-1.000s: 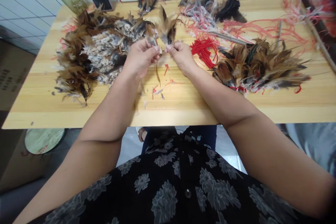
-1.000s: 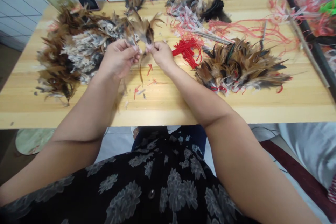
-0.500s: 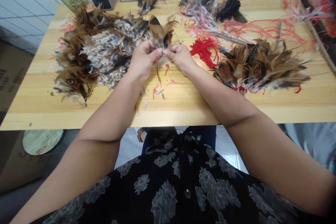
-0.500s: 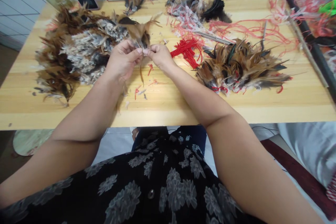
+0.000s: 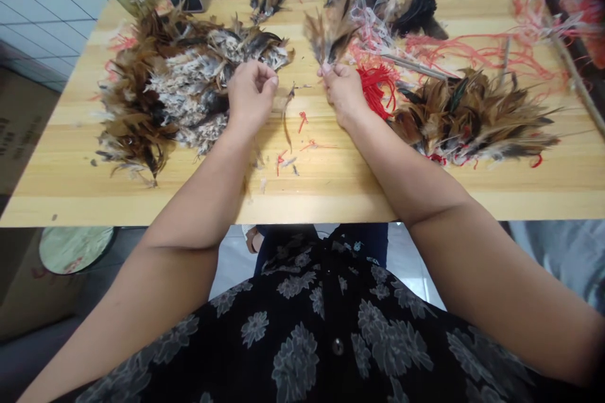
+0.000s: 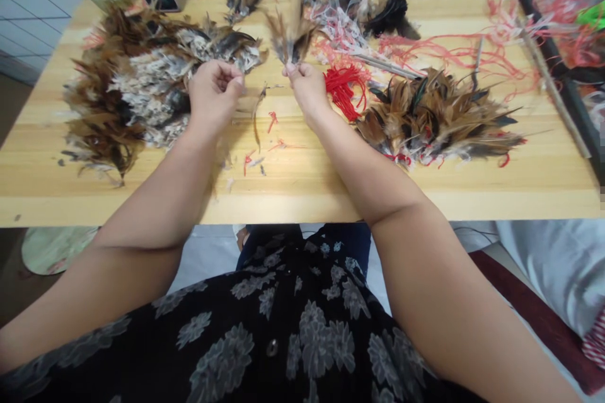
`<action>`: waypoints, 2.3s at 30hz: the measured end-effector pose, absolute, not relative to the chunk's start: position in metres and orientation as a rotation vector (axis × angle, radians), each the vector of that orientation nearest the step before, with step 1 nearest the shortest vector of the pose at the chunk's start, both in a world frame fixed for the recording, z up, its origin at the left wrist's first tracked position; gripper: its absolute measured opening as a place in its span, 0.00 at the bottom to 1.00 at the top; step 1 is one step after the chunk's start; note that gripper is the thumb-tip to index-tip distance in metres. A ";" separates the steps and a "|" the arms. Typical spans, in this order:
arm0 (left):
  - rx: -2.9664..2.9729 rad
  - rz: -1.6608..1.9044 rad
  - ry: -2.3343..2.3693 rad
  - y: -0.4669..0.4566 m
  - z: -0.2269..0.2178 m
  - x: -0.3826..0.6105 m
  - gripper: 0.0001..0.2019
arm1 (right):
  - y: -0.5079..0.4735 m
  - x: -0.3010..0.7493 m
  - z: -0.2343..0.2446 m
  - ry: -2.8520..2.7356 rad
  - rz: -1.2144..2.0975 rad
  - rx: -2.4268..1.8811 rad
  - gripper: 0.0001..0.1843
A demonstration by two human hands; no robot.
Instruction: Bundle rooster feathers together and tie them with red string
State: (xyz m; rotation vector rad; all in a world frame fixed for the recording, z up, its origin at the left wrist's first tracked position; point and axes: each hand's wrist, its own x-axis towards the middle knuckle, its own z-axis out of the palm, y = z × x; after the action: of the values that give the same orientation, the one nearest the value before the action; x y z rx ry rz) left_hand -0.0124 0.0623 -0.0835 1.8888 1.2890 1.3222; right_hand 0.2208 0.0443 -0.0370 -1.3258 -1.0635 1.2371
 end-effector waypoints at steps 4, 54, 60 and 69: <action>2.034 1.173 1.557 0.058 -0.083 0.003 0.23 | 0.046 0.221 -0.043 -1.181 1.134 -1.292 0.22; 2.032 1.021 1.192 0.090 -0.087 0.012 0.20 | 0.040 0.220 -0.043 -1.426 0.967 -1.374 0.20; 1.614 1.425 1.112 0.074 -0.086 0.013 0.34 | 0.043 0.219 -0.048 -1.398 0.974 -1.373 0.21; 1.276 1.469 0.916 0.064 -0.082 0.034 0.53 | 0.050 0.221 -0.072 -1.508 0.898 -1.264 0.19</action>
State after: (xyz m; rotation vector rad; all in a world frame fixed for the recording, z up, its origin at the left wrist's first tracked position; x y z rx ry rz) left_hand 0.0343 0.0636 -0.0816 1.2761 0.9163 1.4686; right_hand 0.2214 0.0499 -0.0718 -1.2637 -1.5078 0.8976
